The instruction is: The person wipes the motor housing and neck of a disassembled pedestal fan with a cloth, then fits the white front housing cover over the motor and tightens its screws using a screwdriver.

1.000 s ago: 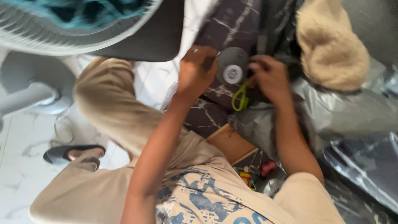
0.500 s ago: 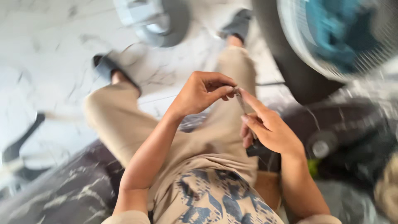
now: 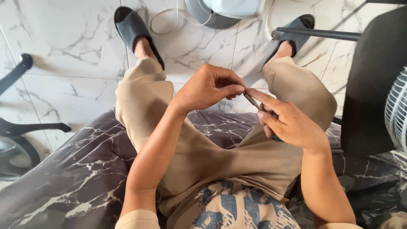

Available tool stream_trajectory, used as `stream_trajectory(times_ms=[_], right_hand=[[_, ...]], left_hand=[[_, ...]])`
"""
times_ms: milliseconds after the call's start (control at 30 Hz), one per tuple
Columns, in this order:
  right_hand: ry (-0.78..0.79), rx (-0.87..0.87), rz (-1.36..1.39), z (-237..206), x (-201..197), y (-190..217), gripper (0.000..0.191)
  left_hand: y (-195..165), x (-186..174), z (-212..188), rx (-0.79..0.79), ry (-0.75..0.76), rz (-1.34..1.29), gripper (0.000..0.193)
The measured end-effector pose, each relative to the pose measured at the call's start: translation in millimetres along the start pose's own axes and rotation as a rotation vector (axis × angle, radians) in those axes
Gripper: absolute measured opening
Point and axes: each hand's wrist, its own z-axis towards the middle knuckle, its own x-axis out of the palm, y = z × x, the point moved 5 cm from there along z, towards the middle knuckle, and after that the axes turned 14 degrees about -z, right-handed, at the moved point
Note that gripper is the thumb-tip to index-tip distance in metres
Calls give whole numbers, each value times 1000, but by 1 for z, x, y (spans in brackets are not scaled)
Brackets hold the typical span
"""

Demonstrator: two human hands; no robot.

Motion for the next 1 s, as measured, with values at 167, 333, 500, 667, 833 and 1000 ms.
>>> stream_trajectory(times_ms=[167,333,500,667,833,1000], right_hand=[[-126,29,21,34,0,1,43],[-223,-191,10,61,-2,7,45],[-289,-185,233,83,-4,-5,34],[-362,-223,460,117,-6,-25,28],[-351,-236,794,146,-1,-57,30],[-328,-194,1021,161,22,-70,30]], left_hand=[[1,-19,8,-86,-92,120,18],[4,-29,21,-116,-179,-27,24],[8,-37,43,-92,-352,115,41],[2,-55,65,-99,-400,260,48],[-25,-90,69,331,-633,549,56],[2,-119,120,171,-376,42,44]])
